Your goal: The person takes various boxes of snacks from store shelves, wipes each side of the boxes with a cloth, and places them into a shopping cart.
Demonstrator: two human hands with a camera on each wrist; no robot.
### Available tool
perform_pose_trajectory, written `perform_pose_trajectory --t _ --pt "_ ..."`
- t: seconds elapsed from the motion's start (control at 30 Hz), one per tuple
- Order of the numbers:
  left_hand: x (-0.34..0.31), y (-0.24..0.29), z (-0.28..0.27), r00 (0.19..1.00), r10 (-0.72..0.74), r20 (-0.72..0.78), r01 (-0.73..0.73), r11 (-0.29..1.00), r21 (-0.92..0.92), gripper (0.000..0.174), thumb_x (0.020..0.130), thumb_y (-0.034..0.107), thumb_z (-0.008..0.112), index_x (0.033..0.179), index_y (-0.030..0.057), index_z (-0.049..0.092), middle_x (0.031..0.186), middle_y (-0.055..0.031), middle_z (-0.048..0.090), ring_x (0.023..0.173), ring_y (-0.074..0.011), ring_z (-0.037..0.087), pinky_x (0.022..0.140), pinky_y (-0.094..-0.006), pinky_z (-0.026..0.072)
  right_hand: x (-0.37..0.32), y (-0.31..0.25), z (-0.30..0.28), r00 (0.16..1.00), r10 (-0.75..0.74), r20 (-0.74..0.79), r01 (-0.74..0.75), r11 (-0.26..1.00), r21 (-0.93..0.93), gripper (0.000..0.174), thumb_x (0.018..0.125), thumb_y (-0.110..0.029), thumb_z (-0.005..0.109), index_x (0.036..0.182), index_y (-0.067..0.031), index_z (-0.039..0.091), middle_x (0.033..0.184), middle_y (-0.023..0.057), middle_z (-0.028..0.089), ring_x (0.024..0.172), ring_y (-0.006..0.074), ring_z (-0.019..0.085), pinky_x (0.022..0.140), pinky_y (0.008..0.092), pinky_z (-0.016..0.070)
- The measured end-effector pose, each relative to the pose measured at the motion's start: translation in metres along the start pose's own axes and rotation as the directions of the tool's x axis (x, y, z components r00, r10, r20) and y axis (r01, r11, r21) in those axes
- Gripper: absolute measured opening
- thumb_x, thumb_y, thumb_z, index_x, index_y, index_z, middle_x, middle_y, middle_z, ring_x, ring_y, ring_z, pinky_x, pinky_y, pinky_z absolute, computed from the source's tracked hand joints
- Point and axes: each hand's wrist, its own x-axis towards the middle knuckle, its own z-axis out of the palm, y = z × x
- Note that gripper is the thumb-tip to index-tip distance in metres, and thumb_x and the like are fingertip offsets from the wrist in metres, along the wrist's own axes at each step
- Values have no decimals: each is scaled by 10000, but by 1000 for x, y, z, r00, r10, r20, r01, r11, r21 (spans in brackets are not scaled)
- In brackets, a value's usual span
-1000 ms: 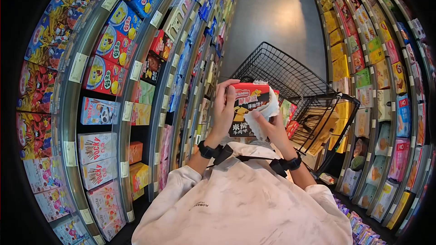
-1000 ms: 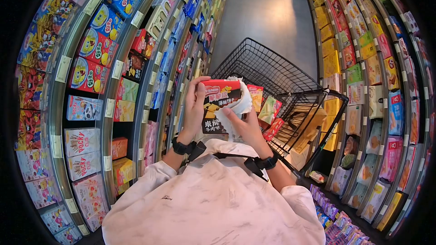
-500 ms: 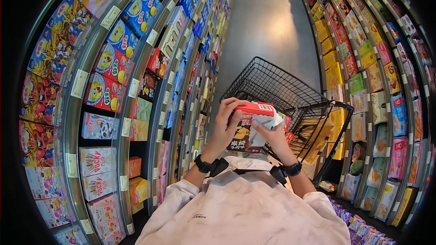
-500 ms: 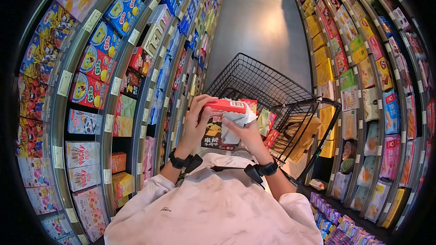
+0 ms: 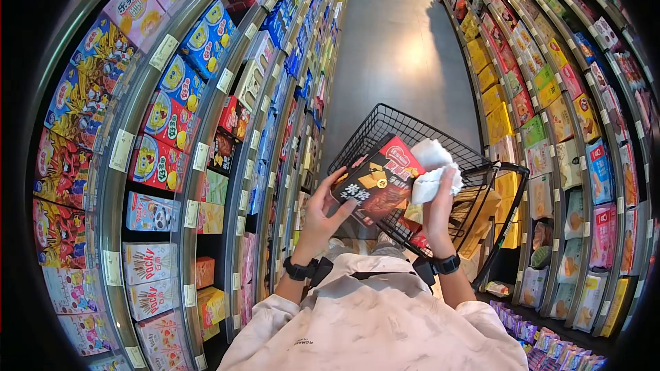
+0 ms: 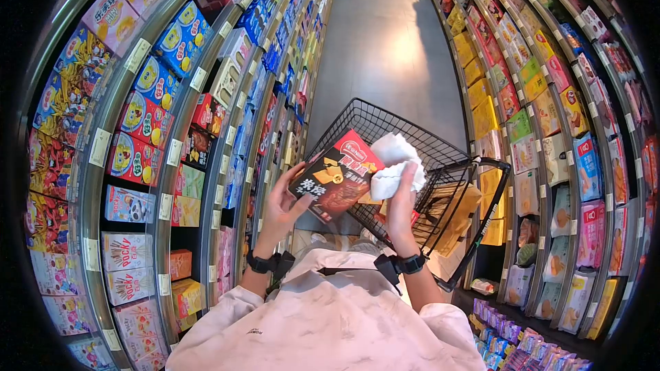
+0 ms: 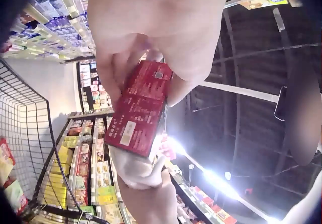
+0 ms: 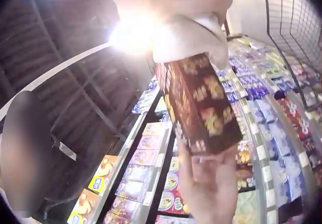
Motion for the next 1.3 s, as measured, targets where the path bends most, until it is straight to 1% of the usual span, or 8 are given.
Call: perform_pose_trajectory --t 0.07,0.2,0.4,0.53,0.77,0.97,1.23,1.3 --pt "2 3 -7 999 15 28 -15 1000 5 656 939 156 728 1497 0 421 1368 -132 565 1240 -175 560 1092 -327 423 -1 -5 -7 1000 21 -13 -22 996 -83 548 1088 -484 416 1383 -32 512 1262 85 617 1144 150 598 985 327 481" --pt "3 16 -4 998 5 57 -10 995 98 660 973 182 697 1524 13 375 1356 -127 573 1229 -170 566 1077 -322 431 0 -1 -8 814 -141 563 462 745 -481 489 1050 -162 573 1489 -23 410 1285 55 578 1165 133 541 1012 315 444" --pt "7 1 16 988 -105 -112 84 981 -176 800 986 223 690 1581 35 190 1352 -136 551 1226 -171 548 1094 -325 407 -7 11 -8 852 -70 518 317 858 -404 515 1056 -198 578 1504 -41 378 1249 33 601 1114 106 557 969 269 458" --pt "4 3 23 998 65 16 -67 991 114 968 905 170 759 1596 44 92 1505 -175 339 1363 -227 419 1141 -368 373 -2 15 -15 873 -31 486 254 881 -399 495 1062 -236 573 1485 -46 402 1243 26 612 1113 97 563 965 271 464" --pt "8 14 13 986 -43 160 35 998 52 968 884 98 760 1607 64 118 1388 -143 452 1282 -205 496 1110 -353 403 -4 3 -1 884 -90 458 262 908 -328 445 1077 -289 538 1436 -36 468 1188 27 644 1045 75 587 866 245 495" --pt "11 1 17 996 -30 -88 20 994 -109 899 870 61 774 1578 57 220 1311 -125 565 1142 -168 621 949 -301 534 -5 23 -6 968 -24 249 111 933 -342 437 1086 -393 492 1315 -28 570 1068 10 649 981 71 584 845 240 489" --pt "8 6 10 973 45 -228 -66 994 -84 673 884 51 776 1432 29 386 1231 -83 600 1104 -145 625 991 -299 511 -4 10 -8 998 0 63 17 962 -271 610 1043 -601 440 1220 -47 625 968 26 683 835 98 635 698 246 490" --pt "9 6 4 978 75 -194 -95 991 -99 652 891 98 784 1423 41 410 1230 -78 631 1132 -137 605 990 -300 492 -3 6 -14 981 54 185 6 950 -311 541 1063 -490 487 1328 -26 570 1143 51 664 1010 106 621 851 265 500"
